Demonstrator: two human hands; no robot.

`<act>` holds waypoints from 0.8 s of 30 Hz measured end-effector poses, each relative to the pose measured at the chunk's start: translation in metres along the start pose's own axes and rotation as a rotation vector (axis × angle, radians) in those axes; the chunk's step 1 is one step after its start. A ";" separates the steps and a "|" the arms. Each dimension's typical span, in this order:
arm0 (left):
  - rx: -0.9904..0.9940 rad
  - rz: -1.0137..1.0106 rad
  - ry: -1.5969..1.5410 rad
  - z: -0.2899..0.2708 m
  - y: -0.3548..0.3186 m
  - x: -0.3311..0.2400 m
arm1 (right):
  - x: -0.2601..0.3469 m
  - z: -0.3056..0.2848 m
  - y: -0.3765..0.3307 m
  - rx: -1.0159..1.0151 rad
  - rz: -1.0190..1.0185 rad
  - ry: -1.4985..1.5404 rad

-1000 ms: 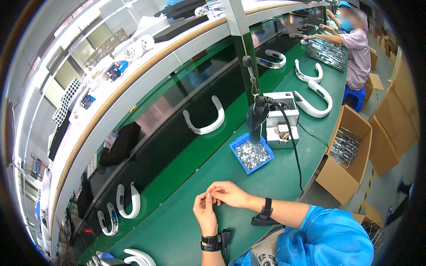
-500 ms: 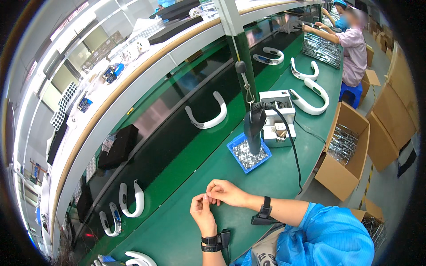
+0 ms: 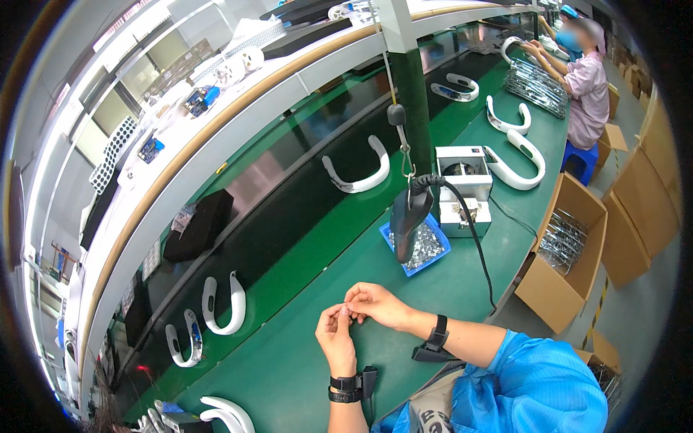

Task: Assembling neck fan components using a power screwdriver on a manufacturing line.

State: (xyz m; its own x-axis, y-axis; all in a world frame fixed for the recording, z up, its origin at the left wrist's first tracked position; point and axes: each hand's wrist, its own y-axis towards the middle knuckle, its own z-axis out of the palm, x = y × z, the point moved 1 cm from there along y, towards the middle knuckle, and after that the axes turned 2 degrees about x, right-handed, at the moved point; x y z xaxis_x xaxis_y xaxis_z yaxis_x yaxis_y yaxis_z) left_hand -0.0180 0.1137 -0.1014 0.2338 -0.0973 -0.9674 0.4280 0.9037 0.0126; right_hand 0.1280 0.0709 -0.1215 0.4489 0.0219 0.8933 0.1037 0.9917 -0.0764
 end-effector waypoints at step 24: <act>-0.020 0.033 -0.050 -0.022 -0.001 0.017 | 0.003 0.011 -0.004 -0.017 0.113 -0.127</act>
State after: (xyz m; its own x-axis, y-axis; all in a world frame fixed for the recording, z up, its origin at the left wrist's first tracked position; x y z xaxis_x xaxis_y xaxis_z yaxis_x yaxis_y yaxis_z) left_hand -0.0336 0.1204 -0.1238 0.2913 -0.0874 -0.9526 0.4020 0.9148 0.0390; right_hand 0.1191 0.0686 -0.1131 0.3429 0.1502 0.9273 0.0740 0.9797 -0.1861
